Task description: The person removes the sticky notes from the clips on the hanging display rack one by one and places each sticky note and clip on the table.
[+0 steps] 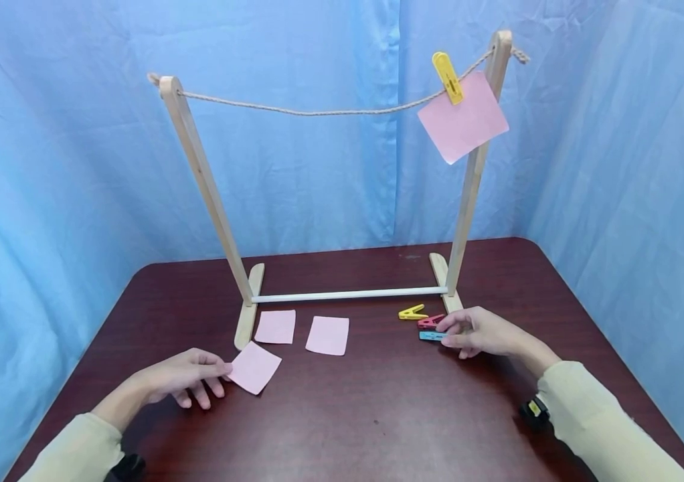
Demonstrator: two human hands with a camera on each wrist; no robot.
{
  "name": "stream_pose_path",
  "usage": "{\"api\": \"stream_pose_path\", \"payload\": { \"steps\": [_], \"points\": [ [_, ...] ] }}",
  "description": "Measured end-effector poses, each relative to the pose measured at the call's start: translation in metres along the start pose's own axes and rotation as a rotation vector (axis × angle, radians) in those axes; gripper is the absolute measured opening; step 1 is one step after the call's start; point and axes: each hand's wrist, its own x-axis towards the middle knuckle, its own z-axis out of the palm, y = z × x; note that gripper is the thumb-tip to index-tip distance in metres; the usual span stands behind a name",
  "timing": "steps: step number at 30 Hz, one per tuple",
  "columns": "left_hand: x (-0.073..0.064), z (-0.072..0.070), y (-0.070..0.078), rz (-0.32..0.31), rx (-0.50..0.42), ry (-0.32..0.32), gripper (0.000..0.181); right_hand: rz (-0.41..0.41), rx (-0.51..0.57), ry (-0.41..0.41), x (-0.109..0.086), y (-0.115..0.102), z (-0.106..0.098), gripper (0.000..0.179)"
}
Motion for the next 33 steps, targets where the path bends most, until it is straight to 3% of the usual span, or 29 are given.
{"api": "stream_pose_path", "payload": {
  "steps": [7,17,26,30,33],
  "points": [
    [-0.001,-0.003,0.000,-0.023,0.011,0.021,0.039,-0.020,-0.029,0.000,0.000,0.000,0.000,0.025],
    [-0.001,-0.002,-0.002,-0.056,0.021,0.030,0.042,-0.008,-0.012,0.000,0.002,0.001,0.001,0.030],
    [0.002,0.000,0.000,0.008,0.007,-0.009,0.041,0.029,-0.036,0.033,-0.001,-0.007,0.002,0.033],
    [0.004,-0.003,0.005,0.039,0.004,-0.027,0.044,0.076,-0.055,0.062,-0.004,-0.017,0.000,0.035],
    [0.005,-0.006,0.011,0.068,0.005,-0.041,0.044,0.068,-0.077,0.069,-0.006,-0.029,-0.008,0.036]
  ]
}}
